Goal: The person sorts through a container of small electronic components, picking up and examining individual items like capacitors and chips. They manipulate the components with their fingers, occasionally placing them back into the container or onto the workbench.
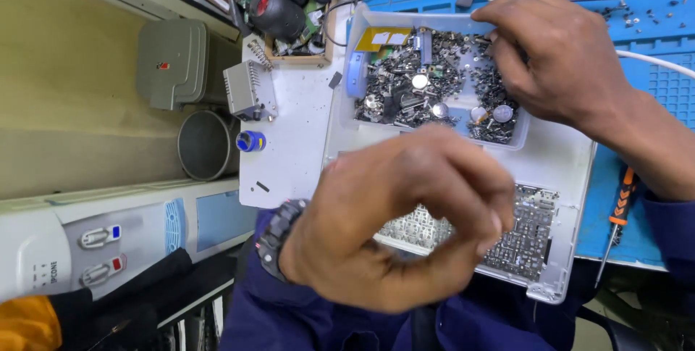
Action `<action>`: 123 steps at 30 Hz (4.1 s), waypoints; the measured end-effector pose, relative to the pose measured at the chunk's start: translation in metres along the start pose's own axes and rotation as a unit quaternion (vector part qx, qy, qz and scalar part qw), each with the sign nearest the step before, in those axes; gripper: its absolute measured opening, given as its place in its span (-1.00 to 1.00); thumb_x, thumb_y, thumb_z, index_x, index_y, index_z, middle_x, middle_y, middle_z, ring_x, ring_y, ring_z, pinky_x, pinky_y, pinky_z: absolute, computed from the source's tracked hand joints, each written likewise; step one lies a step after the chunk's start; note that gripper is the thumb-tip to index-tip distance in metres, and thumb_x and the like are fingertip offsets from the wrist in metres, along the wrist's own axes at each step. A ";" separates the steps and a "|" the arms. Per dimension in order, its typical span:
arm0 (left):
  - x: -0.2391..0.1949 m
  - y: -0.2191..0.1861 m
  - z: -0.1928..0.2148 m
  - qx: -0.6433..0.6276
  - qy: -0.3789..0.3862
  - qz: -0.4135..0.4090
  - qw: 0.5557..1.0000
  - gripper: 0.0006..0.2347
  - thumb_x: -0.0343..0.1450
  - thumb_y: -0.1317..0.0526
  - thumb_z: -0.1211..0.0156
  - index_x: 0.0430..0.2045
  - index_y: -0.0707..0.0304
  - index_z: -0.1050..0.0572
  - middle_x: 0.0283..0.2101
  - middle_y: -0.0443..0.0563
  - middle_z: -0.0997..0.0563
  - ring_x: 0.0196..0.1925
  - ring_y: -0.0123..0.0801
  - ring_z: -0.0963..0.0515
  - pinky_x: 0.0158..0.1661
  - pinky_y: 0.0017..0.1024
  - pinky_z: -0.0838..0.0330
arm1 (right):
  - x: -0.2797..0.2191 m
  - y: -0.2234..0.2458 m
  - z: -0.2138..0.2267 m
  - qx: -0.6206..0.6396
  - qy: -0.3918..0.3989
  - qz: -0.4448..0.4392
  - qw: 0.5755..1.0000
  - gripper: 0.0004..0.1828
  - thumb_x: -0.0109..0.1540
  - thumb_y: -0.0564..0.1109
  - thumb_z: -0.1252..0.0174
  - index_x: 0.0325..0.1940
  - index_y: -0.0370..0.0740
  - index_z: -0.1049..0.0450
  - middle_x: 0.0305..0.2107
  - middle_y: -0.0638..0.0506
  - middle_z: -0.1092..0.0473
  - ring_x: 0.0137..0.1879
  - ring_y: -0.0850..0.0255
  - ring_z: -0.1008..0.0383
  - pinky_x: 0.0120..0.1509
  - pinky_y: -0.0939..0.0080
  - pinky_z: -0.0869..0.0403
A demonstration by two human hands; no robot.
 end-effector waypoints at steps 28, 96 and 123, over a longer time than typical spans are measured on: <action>-0.155 0.129 -0.092 -0.636 -0.279 0.261 0.670 -0.60 0.34 0.57 -0.38 -0.19 0.32 -0.20 -0.24 0.39 -0.59 -0.21 0.02 -0.69 -0.34 -0.46 -0.63 | -0.020 -0.013 -0.010 -0.080 0.012 0.009 0.997 -0.71 0.59 -0.35 -0.22 0.38 -0.34 -0.69 0.15 -0.19 -0.67 0.15 -0.14 -0.64 0.12 -0.03 -0.46; 0.010 0.177 0.016 0.340 0.260 -0.078 0.900 -0.38 0.44 -0.31 0.17 -0.03 0.28 -0.56 0.13 0.12 -0.52 0.18 -0.01 -0.50 0.22 -0.13 -0.37 | 0.030 -0.010 -0.007 0.115 0.053 -0.065 0.990 -0.59 0.34 -0.54 0.31 0.09 -0.64 -0.45 0.00 -0.39 -0.51 0.12 -0.31 -0.58 0.20 -0.13 -0.51; 0.032 0.167 0.038 0.204 0.198 -0.040 0.958 -0.53 0.54 -0.14 0.24 -0.30 0.37 -0.43 -0.33 0.09 -0.46 -0.24 -0.04 -0.43 -0.23 -0.15 -0.25 | 0.033 -0.012 -0.003 0.117 0.039 -0.058 0.991 -0.61 0.40 -0.45 0.33 0.04 -0.61 -0.46 -0.05 -0.40 -0.52 0.02 -0.28 -0.58 0.07 -0.11 -0.50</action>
Point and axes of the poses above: each hand's wrist, its own x-axis towards the middle knuckle, its own z-axis out of the back of the hand, y = z × x, the point moved 7 cm from there along x, towards the middle knuckle
